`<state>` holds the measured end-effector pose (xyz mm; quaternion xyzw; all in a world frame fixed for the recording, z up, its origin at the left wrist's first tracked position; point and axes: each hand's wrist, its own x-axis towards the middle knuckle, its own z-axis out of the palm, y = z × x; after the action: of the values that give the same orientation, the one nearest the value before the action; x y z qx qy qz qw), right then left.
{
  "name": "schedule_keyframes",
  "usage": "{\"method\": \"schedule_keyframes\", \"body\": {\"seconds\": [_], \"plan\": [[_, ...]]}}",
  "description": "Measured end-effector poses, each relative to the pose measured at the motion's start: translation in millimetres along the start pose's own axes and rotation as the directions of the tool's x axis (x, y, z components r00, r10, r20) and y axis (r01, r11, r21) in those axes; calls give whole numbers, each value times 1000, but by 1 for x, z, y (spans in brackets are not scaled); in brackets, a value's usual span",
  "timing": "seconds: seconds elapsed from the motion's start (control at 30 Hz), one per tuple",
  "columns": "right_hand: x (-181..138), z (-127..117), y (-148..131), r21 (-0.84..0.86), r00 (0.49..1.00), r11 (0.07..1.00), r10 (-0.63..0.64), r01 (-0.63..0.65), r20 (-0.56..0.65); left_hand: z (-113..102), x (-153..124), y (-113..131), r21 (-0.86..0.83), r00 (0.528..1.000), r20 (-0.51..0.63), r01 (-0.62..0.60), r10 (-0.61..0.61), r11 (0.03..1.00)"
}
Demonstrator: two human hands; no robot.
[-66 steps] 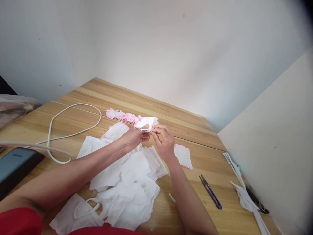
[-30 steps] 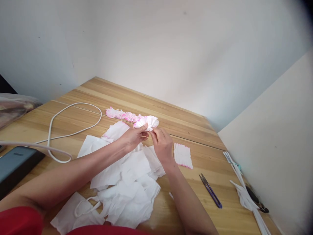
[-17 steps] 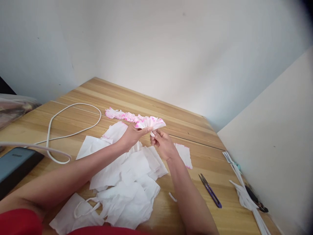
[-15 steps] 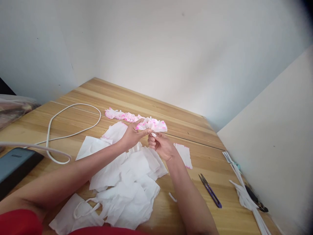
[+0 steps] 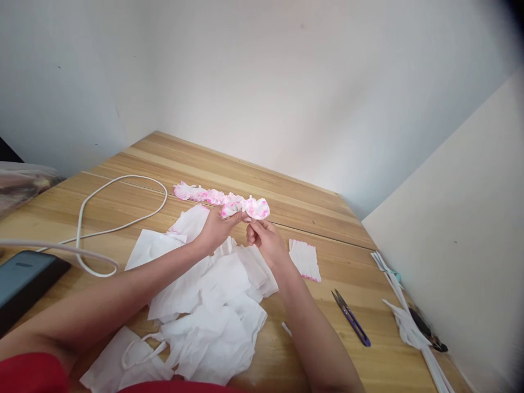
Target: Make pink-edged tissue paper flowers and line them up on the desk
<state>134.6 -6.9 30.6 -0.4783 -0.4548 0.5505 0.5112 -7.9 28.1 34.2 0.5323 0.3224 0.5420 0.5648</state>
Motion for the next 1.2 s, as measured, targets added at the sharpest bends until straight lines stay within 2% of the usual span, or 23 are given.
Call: {"method": "schedule_keyframes", "body": {"seconds": [0.07,0.13,0.27,0.4,0.63,0.7,0.8,0.87,0.9,1.07,1.2], "plan": [[0,-2,-1,-285,977,946,-189,154,-101,-1,3,1,-29,1000,-24,3,-3,1000],[-1,-3,-4,-442,942,868,-310,224,-132,-1,4,-1,-45,999,-39,27,-29,999],[-3,2,-7,-406,944,886,-301,222,-139,1,1,-6,-6,995,-5,96,-96,995],[-1,2,-4,-363,938,907,-294,213,-184,-1,-3,-10,106,996,58,66,-73,992],[-4,0,-6,-449,956,866,-282,221,-74,-13,-12,4,320,982,137,83,-133,944],[-8,3,-9,-526,939,799,-344,290,-5,-15,-15,10,374,978,153,78,-144,924],[-12,7,-11,-681,860,595,-500,428,103,-15,-18,16,412,971,169,85,-168,907],[-13,8,-12,-726,828,516,-545,454,130,-14,-18,18,429,974,169,66,-152,901],[-13,7,-13,-722,833,525,-538,450,128,-13,-17,17,433,978,164,48,-131,900],[-12,5,-15,-598,904,697,-409,396,122,-9,-16,15,453,995,92,-1,-46,891],[-8,7,-8,-479,931,803,-350,354,101,-5,-16,12,497,1000,12,-21,18,867]]}}
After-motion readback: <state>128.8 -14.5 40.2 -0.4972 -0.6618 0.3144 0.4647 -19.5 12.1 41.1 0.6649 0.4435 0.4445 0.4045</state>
